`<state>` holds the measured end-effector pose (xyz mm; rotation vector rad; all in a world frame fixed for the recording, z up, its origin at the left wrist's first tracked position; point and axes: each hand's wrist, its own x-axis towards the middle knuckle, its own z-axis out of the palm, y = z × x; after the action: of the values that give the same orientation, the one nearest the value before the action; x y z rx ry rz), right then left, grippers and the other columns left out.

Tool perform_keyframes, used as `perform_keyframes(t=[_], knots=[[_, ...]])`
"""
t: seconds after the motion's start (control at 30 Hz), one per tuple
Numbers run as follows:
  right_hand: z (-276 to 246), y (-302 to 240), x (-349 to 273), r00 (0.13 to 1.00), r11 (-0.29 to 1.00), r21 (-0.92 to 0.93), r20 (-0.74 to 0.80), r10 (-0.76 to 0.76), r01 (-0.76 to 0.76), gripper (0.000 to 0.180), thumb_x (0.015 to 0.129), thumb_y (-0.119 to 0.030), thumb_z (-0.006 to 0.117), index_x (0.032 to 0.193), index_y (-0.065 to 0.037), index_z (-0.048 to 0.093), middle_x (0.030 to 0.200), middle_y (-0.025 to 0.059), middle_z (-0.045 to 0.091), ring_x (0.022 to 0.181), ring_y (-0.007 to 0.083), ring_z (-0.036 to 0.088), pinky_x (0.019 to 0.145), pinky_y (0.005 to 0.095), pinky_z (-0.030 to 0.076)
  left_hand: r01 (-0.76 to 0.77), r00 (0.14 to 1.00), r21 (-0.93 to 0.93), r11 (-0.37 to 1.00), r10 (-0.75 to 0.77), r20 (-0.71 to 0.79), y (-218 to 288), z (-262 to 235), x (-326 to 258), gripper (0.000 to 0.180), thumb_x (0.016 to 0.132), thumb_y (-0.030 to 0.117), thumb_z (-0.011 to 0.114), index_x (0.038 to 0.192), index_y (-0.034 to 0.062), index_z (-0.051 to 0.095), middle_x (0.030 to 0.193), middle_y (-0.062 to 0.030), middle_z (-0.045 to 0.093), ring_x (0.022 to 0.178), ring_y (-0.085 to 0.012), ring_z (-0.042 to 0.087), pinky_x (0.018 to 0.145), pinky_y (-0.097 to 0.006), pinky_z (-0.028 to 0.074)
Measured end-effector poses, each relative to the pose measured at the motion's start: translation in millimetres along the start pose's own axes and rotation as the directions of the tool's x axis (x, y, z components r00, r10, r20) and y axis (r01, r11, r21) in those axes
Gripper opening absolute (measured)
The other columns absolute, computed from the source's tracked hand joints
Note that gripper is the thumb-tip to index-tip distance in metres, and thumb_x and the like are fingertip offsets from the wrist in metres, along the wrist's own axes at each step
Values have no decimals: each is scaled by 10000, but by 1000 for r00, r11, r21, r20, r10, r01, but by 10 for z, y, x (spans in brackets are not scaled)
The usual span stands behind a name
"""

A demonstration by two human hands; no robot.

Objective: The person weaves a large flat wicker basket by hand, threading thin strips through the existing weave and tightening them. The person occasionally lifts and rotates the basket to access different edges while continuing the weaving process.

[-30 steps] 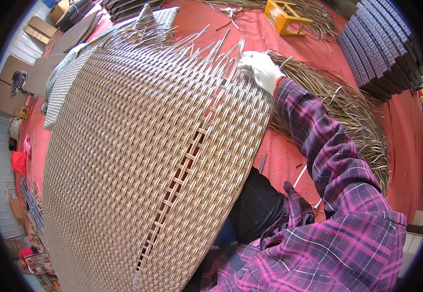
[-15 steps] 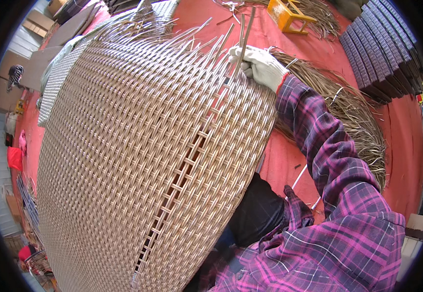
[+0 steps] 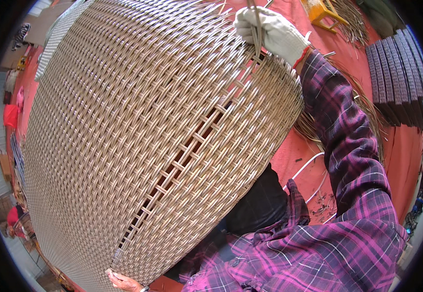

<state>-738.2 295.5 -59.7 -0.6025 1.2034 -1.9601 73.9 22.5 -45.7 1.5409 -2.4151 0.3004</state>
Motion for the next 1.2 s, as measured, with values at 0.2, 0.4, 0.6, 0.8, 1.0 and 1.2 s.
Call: perform_keyframes(t=[0.2, 0.4, 0.6, 0.8, 1.0, 1.2], knots=[[-171, 133, 272, 965, 975, 221, -259, 36, 23, 180, 999, -282, 516, 902, -135, 556, 645, -73, 413, 512, 79, 399, 470, 237, 365, -32, 999, -112, 993, 30, -19, -62, 211, 101, 298, 1010, 99, 474, 1236, -64, 580, 1223, -218, 636, 1151, -347, 596, 1017, -418, 444], [-486, 178, 388, 995, 940, 336, -94, -31, 61, 214, 995, -244, 517, 826, -129, 580, 554, -91, 339, 439, 69, 337, 429, 250, 330, -17, 1000, -175, 984, 18, 1, 26, 246, 65, 282, 991, 57, 469, 1223, -39, 598, 1219, -200, 635, 1141, -334, 596, 1007, -423, 443], [-1026, 156, 10, 913, 555, -830, -185, -364, 53, 192, 929, -207, 575, 1063, -72, 604, 919, 50, 540, 803, 179, 525, 726, 307, 419, 18, 1000, -98, 995, -19, -14, 55, 285, 19, 269, 994, 93, 473, 1216, 42, 615, 1212, -130, 650, 1125, -296, 594, 978, -406, 426], [-1571, 181, -177, 877, -263, -958, 222, -426, 115, 367, 889, -181, 609, 1224, -31, 617, 1171, 148, 668, 1053, 256, 645, 928, 346, 477, 144, 984, -152, 978, -157, -80, 220, 283, -11, 228, 938, 43, 534, 1116, 57, 676, 1140, -134, 681, 1111, -310, 602, 974, -411, 441], [-2121, 320, -116, 943, -13, -998, -52, -329, -60, 367, 903, -177, 593, 1234, -21, 611, 1197, 158, 654, 1077, 264, 633, 941, 347, 472, 124, 959, -76, 989, -139, -246, 475, 267, 6, 217, 907, 52, 588, 1083, 80, 713, 1122, -115, 700, 1084, -294, 611, 962, -384, 444], [-2527, 358, -270, 954, 14, -992, -122, -272, -123, 367, 917, -172, 578, 1245, -10, 604, 1223, 168, 639, 1101, 273, 621, 953, 349, 467, 196, 942, -150, 969, -229, -245, 506, 242, 17, 163, 897, 35, 619, 1048, 39, 681, 1054, -126, 693, 1028, -296, 620, 882, -383, 488]])
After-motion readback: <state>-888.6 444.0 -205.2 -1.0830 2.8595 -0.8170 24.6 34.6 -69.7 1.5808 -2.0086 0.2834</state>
